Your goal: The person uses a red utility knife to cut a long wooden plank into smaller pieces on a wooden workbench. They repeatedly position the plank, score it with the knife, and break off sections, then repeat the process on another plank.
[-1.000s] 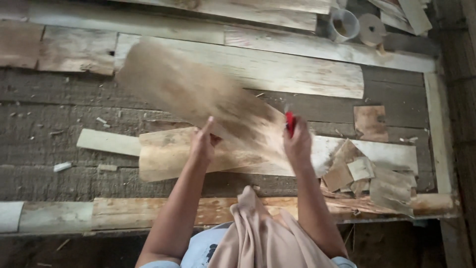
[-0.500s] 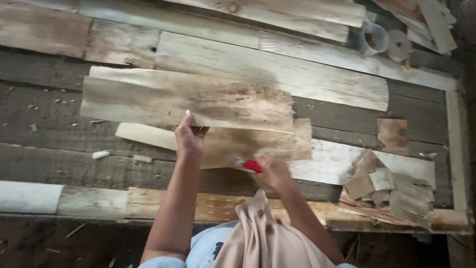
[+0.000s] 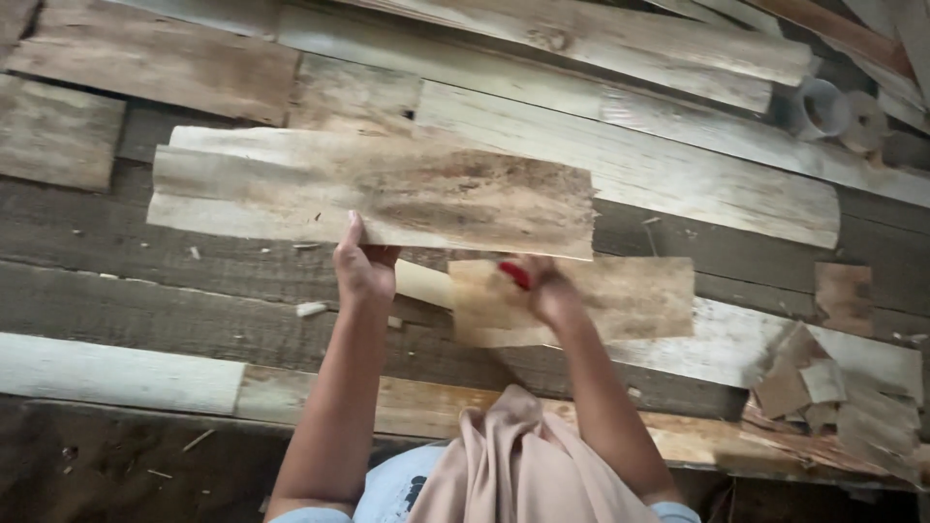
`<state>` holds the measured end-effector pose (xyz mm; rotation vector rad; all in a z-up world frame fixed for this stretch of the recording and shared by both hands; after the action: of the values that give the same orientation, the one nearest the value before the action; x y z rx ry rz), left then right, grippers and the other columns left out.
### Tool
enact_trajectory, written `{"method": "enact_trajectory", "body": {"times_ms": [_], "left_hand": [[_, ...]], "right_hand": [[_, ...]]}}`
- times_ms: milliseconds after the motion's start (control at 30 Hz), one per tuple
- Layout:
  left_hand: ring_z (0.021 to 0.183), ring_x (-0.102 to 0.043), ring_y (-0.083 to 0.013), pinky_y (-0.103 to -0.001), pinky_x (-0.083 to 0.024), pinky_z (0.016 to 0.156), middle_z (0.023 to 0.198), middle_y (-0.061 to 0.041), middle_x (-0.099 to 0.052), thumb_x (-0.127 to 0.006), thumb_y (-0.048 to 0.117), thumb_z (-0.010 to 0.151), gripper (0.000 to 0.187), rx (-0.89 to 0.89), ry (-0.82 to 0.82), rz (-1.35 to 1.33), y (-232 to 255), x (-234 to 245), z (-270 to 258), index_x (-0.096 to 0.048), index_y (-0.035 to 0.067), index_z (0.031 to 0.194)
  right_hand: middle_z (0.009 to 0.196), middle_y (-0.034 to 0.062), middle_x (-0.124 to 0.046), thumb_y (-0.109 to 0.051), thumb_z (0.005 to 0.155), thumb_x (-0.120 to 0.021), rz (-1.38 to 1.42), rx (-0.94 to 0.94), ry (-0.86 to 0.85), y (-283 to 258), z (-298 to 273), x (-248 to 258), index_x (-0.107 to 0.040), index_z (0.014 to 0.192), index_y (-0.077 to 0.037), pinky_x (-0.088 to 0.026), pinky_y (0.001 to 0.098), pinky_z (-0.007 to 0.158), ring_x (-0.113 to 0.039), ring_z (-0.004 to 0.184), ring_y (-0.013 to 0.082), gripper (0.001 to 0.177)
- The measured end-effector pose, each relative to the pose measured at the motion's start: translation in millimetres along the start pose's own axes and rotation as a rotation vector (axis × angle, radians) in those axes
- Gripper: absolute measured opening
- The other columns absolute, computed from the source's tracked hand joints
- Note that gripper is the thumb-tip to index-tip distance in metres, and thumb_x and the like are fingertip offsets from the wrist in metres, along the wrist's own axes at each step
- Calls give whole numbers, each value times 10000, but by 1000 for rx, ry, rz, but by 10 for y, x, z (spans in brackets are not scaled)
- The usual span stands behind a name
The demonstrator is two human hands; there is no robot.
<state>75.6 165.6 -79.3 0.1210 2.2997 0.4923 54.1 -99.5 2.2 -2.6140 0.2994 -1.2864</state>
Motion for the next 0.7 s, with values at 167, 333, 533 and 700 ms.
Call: {"method": "enact_trajectory", "body": {"times_ms": [167, 333, 533, 700], "left_hand": [[1061, -717, -370, -623, -570, 970, 1176, -203, -714, -731, 323, 929, 396, 43, 11, -20, 287, 214, 214, -685, 32, 1193], [1070, -716, -346, -604, -562, 990, 1188, -181, -721, -728, 332, 931, 385, 71, -1, -30, 278, 219, 307, -690, 54, 1194], [1125, -688, -430, -654, -547, 1011, 1242, -234, -698, -681, 260, 941, 392, 13, 25, -224, 508, -1, 172, -669, -3, 1232], [1090, -713, -389, -635, -577, 997, 1194, -233, -718, -682, 289, 952, 333, 4, 13, -109, 366, 64, 90, -692, 56, 1190]], "right_hand": [[1207, 181, -677, -148, 843, -615, -88, -199, 216, 873, 281, -254, -701, 1211, -129, -547, 539, 971, -682, 1149, 393, 379], [1263, 7, -568, -132, 797, -556, -274, -488, 384, 1218, 128, -153, -656, 1189, -292, -571, 570, 880, -742, 975, 374, 435], [1018, 75, -731, -286, 877, -558, 323, -309, 479, 100, 450, -560, -706, 994, -240, -512, 480, 881, -722, 1014, 356, 195], [1374, -96, -509, -566, 809, -742, 32, 122, 409, -250, 733, -808, -474, 1430, -369, -600, 512, 942, -648, 1143, 245, 704]]}}
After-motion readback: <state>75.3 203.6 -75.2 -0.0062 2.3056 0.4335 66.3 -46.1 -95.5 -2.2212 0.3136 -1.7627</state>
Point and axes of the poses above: each hand's wrist, its own z-axis towards the middle knuckle, its own x-axis out of the back of the hand, y = z × x, the point moved 2 cm from there along z, towards the middle knuckle
